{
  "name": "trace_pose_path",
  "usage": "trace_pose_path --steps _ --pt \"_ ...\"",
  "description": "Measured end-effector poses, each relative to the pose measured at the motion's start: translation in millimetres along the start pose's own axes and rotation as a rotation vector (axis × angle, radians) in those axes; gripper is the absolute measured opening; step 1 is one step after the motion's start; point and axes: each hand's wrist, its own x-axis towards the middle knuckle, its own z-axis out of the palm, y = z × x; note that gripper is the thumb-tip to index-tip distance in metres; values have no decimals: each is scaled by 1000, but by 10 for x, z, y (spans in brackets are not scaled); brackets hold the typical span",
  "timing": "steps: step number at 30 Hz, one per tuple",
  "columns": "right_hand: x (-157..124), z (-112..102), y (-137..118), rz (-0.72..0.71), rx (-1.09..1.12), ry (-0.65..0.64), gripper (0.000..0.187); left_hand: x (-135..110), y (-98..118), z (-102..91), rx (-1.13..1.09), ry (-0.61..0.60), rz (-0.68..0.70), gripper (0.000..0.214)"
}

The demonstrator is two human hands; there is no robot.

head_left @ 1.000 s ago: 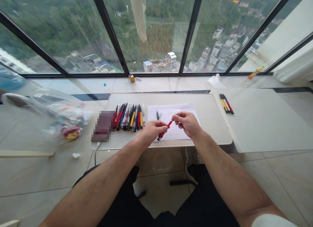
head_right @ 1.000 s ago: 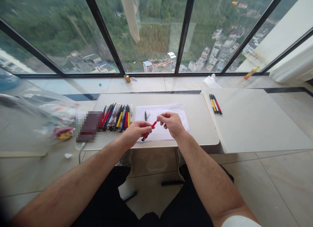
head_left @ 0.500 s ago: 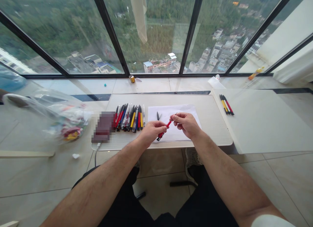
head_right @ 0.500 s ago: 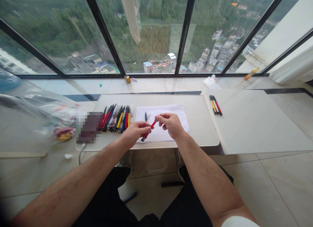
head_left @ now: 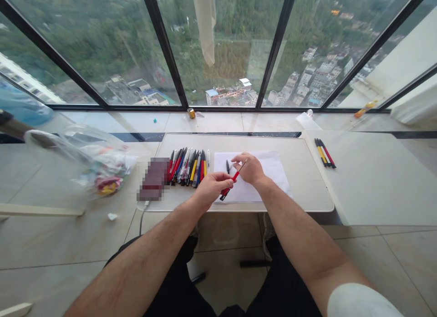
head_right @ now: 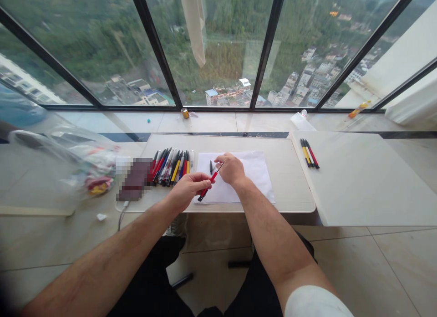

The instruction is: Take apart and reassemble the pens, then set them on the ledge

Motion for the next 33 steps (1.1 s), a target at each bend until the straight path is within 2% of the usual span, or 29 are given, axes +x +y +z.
trace_pose_path --steps 4,12,15,17,20,24,29,33 --pt "-1 64 -50 -4 -170 -91 19 15 -24 -9 -7 -9 2 26" --pt "-10 -8 -82 -58 -306 -170 17 36 -44 -12 4 0 -9 25" --pt "-35 -2 -95 -85 -326 -171 14 45 -62 -2 25 23 -22 25" --pt "-41 -25 -85 -68 -277 -124 13 50 -74 3 40 40 -34 25" --pt "-34 -157 -28 36 -41 16 14 51 -78 6 47 54 -36 25" --pt "-56 -429 79 164 462 168 20 51 -60 7 42 56 -28 25" --pt "-176 -582 115 326 922 208 17 65 -43 33 30 28 -15 26" --pt "-253 -577 49 407 1116 181 23 82 -52 62 58 13 -16 28"
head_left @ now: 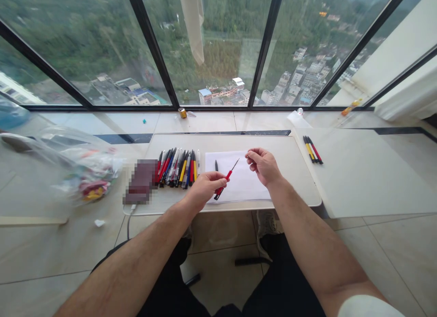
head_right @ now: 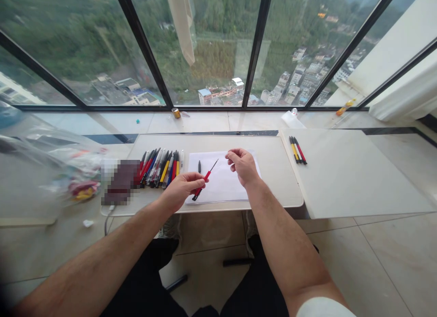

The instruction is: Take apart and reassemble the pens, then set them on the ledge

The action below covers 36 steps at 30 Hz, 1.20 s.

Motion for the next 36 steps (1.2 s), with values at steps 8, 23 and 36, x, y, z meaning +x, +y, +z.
trace_pose_path --steps 8,23,36 --pt "-69 79 2 59 180 -32 30 23 -35 3 30 -16 19 28" --pt "-110 150 7 86 107 -110 30 6 -12 -10 27 -19 25 28" --pt "-186 229 61 126 33 -238 25 5 -7 -17 -7 -16 44 25"
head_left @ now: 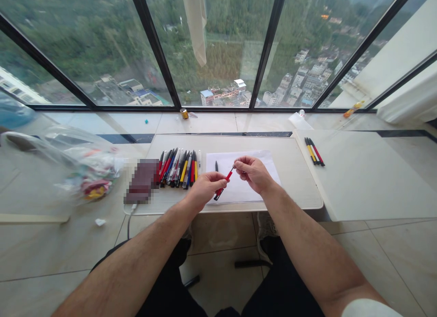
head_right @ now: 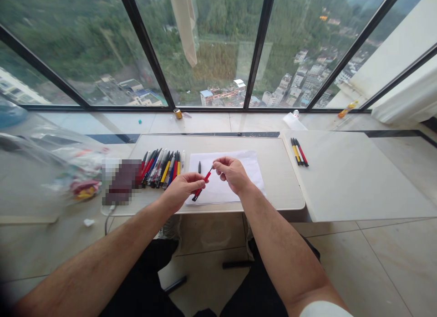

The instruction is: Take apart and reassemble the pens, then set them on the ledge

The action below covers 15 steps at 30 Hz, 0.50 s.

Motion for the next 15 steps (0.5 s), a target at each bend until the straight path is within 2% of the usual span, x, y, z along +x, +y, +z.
trace_pose_path --steps 9,12,15 --pt "52 -48 -14 32 48 -15 26 -5 13 -4 6 15 7 27" --pt "166 -106 21 60 3 111 29 -12 6 -3 6 25 13 27" --pt "311 -109 119 -61 -344 262 22 -32 -13 7 -24 -4 14 26"
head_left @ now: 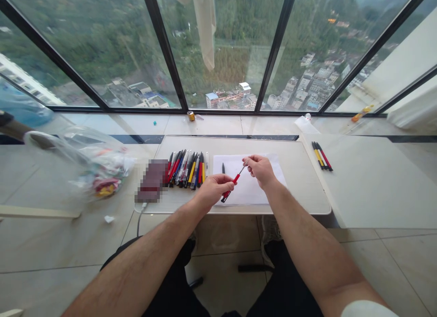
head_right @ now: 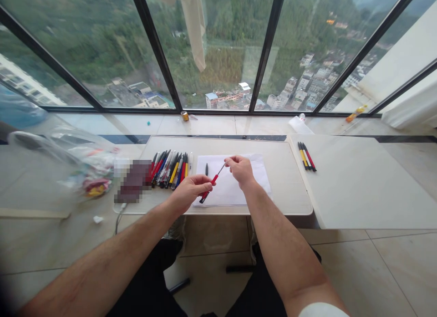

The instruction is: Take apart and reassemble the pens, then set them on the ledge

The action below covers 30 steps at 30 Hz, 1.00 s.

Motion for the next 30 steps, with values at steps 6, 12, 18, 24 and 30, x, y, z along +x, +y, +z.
trace_pose_path --steps 6,12,18,24,30 --pt "33 404 86 -213 -762 5 26 -67 -23 24 -41 -62 17 21" --pt "-22 671 13 -93 -1034 -66 31 -98 22 11 -54 -24 35 20" --pt "31 611 41 -73 -890 -11 17 -85 36 -17 -64 -22 26 19" --pt "46 188 -39 37 -88 73 20 -15 27 -40 -50 -13 12 24" --pt "-48 -290 -112 51 326 109 22 40 20 39 36 17 8 24"
